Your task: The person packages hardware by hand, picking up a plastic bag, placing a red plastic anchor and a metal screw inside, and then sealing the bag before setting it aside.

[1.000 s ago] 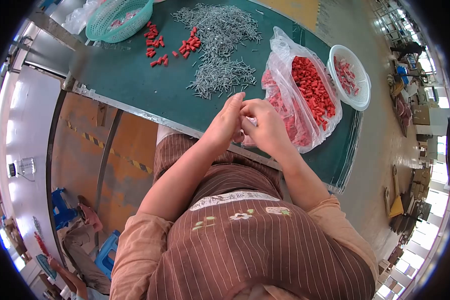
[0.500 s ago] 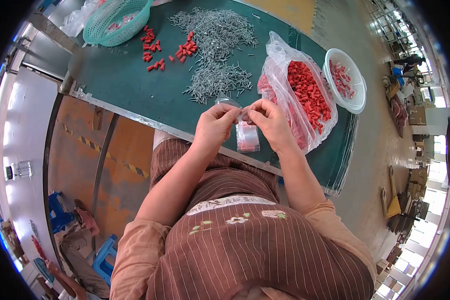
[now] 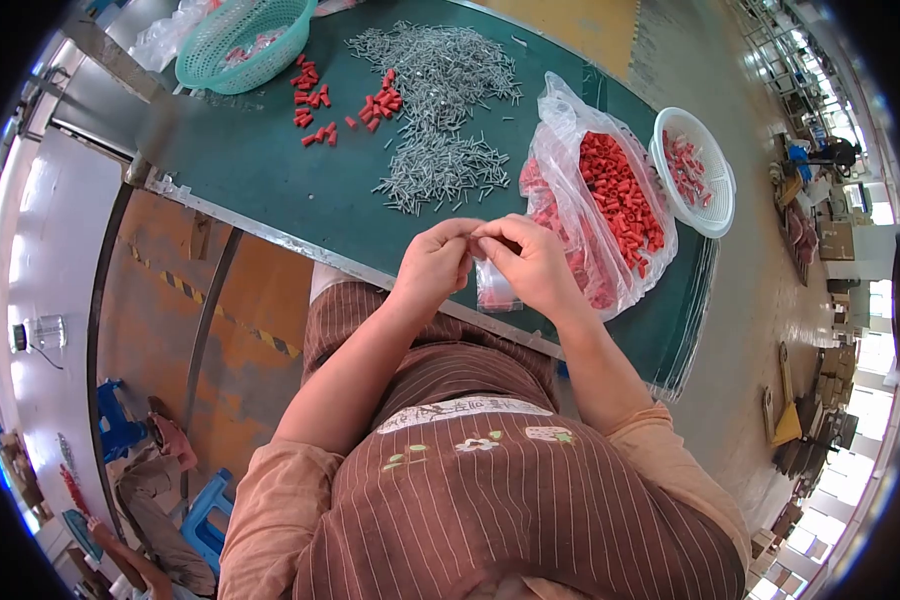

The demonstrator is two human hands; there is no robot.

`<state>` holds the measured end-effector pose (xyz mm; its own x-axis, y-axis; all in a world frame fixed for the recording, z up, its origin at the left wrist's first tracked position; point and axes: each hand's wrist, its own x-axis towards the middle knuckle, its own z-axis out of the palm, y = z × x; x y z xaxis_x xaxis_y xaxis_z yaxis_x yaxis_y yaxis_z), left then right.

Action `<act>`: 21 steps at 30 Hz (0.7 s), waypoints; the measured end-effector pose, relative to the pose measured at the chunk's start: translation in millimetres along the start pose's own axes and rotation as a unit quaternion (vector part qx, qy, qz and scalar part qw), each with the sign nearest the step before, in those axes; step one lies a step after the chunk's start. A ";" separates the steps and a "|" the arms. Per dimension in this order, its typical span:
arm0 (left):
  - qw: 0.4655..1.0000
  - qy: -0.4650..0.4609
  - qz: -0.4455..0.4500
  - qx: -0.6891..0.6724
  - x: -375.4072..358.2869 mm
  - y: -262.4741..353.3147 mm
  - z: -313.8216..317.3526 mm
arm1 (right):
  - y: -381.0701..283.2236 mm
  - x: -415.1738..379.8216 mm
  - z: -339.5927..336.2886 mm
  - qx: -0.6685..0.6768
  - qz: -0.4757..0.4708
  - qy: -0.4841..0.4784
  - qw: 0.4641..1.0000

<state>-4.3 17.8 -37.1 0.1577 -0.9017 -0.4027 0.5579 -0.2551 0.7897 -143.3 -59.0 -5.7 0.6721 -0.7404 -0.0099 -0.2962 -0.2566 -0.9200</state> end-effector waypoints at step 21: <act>0.997 0.019 -0.053 -0.052 6.7 6.7 -24.1 | 6.4 19.7 -6.1 0.076 0.051 0.018 0.996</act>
<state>20.2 18.4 -45.6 0.1231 -0.8573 -0.4999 0.6535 -0.3091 0.6909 -136.1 -79.0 -9.4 0.6186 -0.7800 -0.0950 -0.2531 -0.0833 -0.9639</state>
